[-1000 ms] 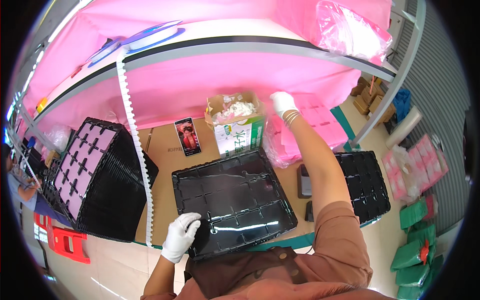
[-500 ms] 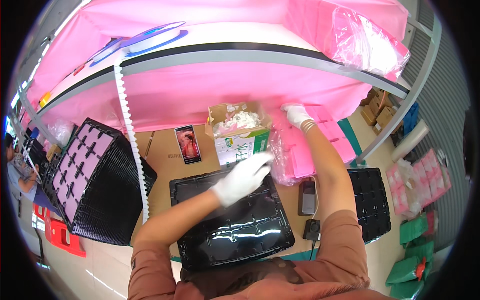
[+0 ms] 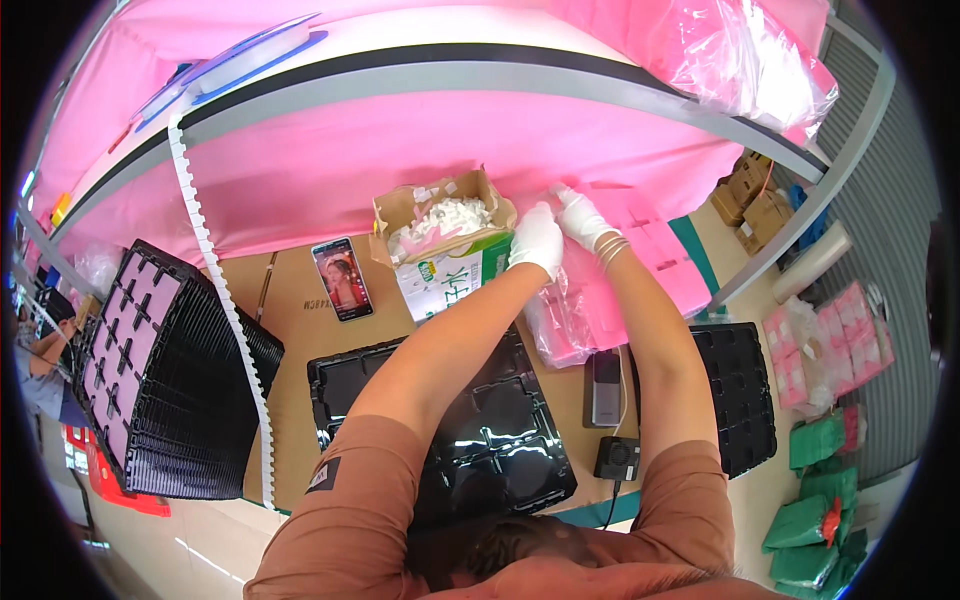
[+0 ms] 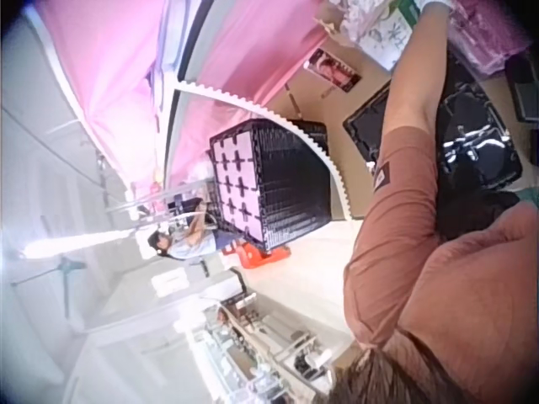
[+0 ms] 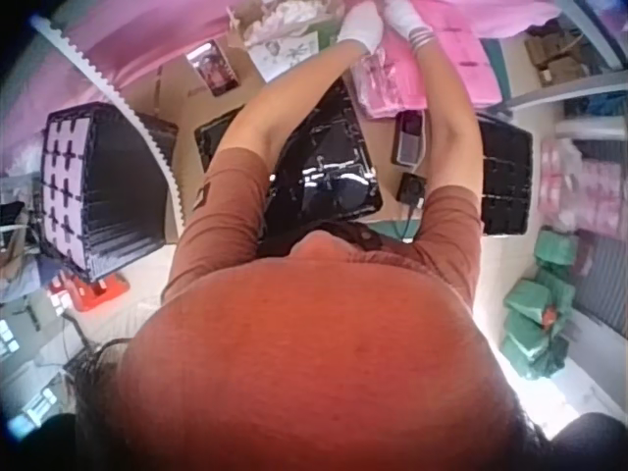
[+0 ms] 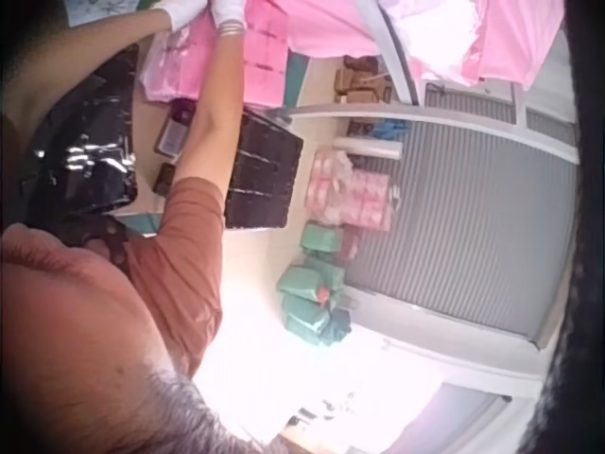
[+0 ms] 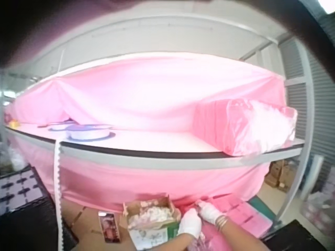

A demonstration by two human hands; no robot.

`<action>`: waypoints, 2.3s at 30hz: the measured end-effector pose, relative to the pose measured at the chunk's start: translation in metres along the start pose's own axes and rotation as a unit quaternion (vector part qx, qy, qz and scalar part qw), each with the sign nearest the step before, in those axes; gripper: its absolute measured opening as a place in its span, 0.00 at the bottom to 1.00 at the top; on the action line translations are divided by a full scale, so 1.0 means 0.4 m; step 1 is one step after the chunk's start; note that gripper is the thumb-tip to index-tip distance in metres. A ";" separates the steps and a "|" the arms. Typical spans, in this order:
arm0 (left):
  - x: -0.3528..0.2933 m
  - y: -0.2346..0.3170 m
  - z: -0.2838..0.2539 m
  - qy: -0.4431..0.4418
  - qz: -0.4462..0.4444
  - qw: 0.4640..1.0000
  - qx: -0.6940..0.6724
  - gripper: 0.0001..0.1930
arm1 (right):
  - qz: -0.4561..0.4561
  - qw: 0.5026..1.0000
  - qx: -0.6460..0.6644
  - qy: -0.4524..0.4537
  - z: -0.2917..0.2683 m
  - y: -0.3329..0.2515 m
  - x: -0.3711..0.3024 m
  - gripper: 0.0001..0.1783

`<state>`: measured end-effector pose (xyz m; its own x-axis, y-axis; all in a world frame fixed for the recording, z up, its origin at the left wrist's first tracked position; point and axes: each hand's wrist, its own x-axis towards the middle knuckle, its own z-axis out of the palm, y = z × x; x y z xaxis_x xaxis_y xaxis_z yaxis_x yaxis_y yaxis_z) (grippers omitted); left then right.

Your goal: The person applies a white adhesive strip to the edge of a black plastic tray. They then place a pink plastic insert into the tray and press it down to secure it. The person repeats this process with multiple trays, stacking the finished units to the side.

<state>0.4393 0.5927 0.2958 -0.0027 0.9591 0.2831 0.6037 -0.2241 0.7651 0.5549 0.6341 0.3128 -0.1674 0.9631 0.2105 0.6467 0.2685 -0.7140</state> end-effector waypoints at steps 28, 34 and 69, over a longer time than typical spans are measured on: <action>0.071 -0.132 0.139 0.166 -0.094 0.917 -0.350 0.07 | -0.012 0.995 -0.076 0.068 0.090 0.064 0.152 0.15; 0.139 -0.109 0.140 0.118 -0.147 0.980 -0.060 0.15 | -0.029 0.988 -0.136 0.066 0.050 0.075 0.120 0.13; -0.006 -0.067 0.015 0.084 0.029 0.958 -0.272 0.16 | 0.284 0.912 -0.296 0.010 0.053 0.027 0.227 0.21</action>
<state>0.4280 0.5973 0.2712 -0.1377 0.9108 0.3891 0.1014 -0.3778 0.9203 0.5309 0.7246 0.3100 0.3304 0.9416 -0.0645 0.9141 -0.3363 -0.2265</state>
